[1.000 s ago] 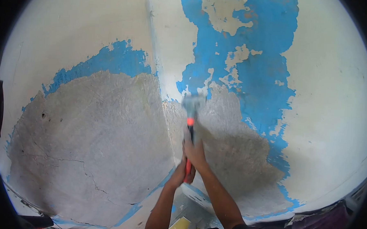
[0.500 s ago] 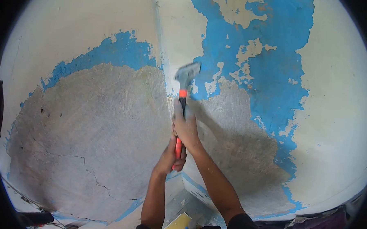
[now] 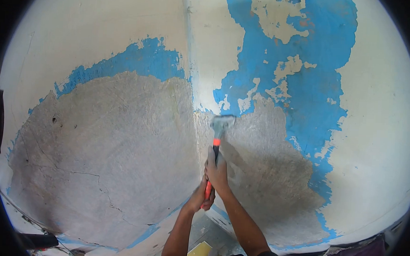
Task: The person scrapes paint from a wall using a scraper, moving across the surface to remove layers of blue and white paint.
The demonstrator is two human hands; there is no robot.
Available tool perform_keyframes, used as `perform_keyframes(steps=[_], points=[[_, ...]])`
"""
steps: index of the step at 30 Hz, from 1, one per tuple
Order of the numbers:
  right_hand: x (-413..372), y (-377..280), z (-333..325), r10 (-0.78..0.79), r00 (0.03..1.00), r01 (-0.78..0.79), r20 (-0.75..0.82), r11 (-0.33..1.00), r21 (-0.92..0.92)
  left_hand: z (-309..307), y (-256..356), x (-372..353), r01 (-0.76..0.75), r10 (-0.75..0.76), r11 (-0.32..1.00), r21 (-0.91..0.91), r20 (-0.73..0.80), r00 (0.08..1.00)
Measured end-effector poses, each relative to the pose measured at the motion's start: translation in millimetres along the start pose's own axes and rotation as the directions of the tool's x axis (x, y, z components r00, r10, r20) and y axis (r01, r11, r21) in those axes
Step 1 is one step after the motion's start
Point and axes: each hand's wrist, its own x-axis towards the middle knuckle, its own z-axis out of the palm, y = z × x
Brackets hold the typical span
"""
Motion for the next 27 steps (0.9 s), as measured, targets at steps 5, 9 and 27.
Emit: perform_keyframes(steps=[5,9,27], points=[[0.8,-17.7,14.5,-0.025,0.999,0.023,0.023,0.997,0.077,-7.2,25.4,-9.2,0.035,-0.032,0.998,0.051,-0.074,0.997],[17.5,-59.1,33.7,-0.048,0.997,0.039,0.056,0.987,0.156,-4.0,76.0,-14.7,0.002,0.005,0.996,0.088,-0.083,0.997],[-92.4,-35.6,-81.7,0.054,0.998,-0.058,0.021,0.946,0.319,62.6,-65.0,-56.1,-0.137,0.142,0.976,-0.168,0.018,0.99]])
